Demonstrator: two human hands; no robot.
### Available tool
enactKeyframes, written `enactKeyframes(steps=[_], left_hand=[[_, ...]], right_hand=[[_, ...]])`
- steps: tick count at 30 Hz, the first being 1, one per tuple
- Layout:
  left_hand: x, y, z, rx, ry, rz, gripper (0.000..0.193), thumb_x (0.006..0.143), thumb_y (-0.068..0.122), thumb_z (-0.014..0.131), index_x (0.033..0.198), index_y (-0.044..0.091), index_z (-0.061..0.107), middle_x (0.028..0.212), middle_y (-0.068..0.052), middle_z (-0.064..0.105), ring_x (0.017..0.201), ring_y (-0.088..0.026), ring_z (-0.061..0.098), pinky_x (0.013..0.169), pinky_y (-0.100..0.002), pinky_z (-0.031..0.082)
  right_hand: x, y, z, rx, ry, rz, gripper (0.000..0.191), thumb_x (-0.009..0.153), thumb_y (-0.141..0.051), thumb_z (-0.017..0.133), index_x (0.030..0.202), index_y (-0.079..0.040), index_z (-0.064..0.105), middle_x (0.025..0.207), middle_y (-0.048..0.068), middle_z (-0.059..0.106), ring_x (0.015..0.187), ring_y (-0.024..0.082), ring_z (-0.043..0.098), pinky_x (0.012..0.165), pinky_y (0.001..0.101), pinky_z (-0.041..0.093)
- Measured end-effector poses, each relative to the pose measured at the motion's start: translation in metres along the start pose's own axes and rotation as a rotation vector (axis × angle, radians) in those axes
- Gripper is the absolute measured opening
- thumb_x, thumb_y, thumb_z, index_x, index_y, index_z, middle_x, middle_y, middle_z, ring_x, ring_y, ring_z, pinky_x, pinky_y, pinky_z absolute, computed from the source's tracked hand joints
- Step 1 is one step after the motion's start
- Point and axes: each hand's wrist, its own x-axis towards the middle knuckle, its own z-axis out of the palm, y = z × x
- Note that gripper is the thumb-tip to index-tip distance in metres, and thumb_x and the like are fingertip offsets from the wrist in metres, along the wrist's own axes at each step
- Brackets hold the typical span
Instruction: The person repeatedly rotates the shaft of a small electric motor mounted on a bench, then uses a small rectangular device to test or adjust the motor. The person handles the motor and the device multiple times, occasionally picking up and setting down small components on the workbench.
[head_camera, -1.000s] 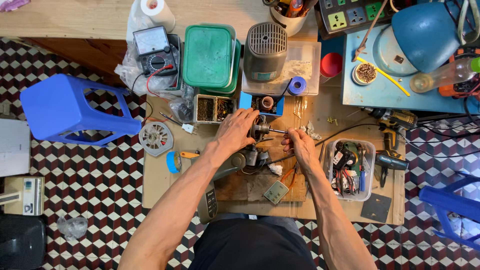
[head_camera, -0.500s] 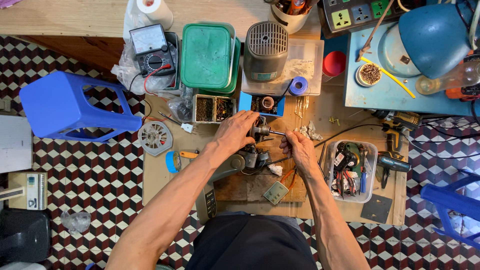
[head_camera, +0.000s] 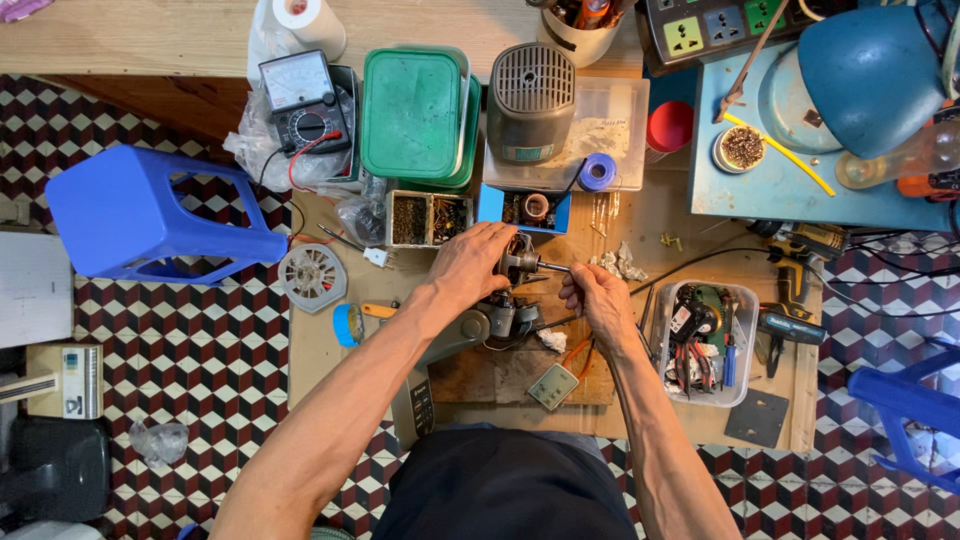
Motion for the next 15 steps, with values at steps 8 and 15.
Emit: enactKeyframes(steps=[8,15], left_hand=[[-0.010,-0.012,0.005,-0.063,0.061,0.039,0.083,0.072,0.023,0.089,0.142,0.010,0.047,0.147,-0.011,0.054,0.138,-0.032,0.049,0.113,-0.043,0.043],[-0.018,-0.023,0.010,-0.044,0.078,0.086,0.091,0.071,0.026,0.091,0.146,0.008,0.042,0.151,-0.018,0.046,0.141,-0.039,0.041,0.118,-0.046,0.034]], right_hand=[[0.004,0.010,0.009,0.103,0.113,0.106,0.036,0.101,-0.034,0.061,0.082,-0.004,0.061,0.064,0.004,0.058,0.052,0.012,0.047,0.048,0.0271,0.037],[-0.015,-0.005,0.019,-0.204,0.115,0.018,0.055,0.103,-0.049,0.050,0.082,0.000,0.063,0.066,0.007,0.064,0.059,0.015,0.060,0.056,0.0292,0.048]])
